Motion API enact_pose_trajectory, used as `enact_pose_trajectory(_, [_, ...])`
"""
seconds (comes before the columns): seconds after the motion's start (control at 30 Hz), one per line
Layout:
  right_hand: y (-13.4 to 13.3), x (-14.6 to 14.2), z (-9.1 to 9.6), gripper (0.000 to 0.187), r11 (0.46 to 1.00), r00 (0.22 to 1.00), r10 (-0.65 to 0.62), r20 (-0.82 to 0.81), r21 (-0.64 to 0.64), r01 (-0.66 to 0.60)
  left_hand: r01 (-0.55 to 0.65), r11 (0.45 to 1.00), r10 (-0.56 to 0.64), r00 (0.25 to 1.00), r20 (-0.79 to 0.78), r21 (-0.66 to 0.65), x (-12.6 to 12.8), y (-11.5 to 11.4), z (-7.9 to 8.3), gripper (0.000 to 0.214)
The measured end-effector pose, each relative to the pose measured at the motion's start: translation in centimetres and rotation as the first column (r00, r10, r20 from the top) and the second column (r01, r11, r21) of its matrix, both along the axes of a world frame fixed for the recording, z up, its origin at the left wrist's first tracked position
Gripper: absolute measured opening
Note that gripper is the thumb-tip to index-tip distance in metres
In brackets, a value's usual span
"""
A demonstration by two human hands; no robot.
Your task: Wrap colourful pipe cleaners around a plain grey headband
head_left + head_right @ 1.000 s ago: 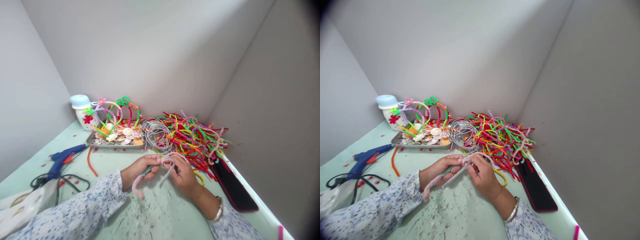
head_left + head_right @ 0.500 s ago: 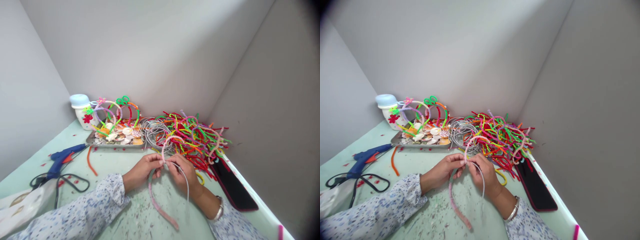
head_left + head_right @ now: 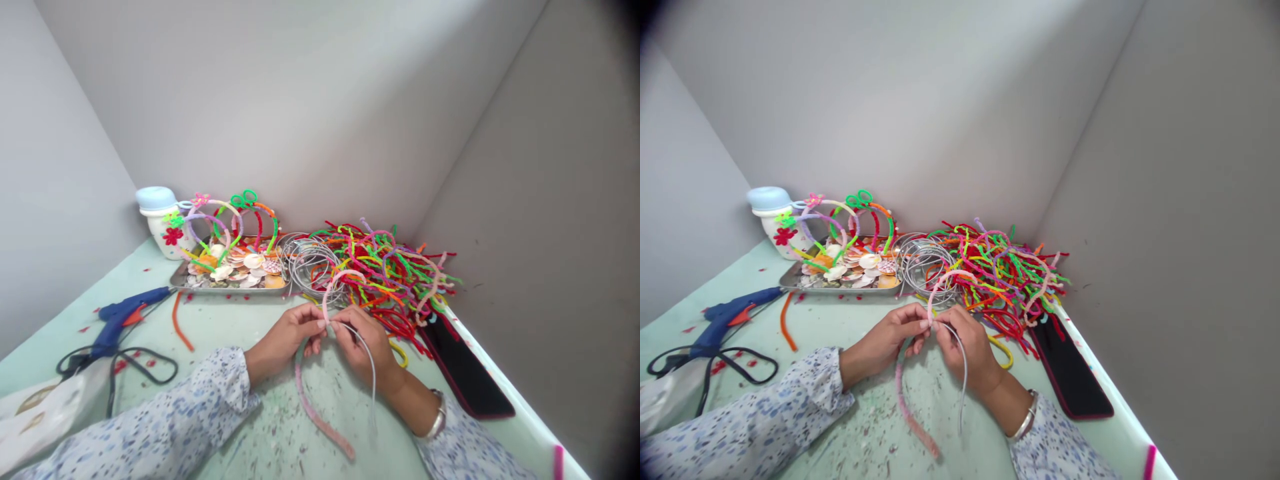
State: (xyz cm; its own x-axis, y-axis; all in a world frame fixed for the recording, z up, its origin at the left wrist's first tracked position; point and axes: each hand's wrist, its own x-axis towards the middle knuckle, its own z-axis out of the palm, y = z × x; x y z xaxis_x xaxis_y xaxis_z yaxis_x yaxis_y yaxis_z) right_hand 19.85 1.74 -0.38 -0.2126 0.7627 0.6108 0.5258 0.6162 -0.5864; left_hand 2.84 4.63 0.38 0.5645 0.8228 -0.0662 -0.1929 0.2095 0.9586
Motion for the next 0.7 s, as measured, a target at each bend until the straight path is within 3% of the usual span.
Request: enact_pose_trajectory(0.7, [0.10,-0.05,0.17,0.014,0.998,1.000,-0.020,-0.016,-0.054,0.019,0.008,0.995,-0.002,0.998,-0.061,0.098,0.36,-0.51,0.27,0.021])
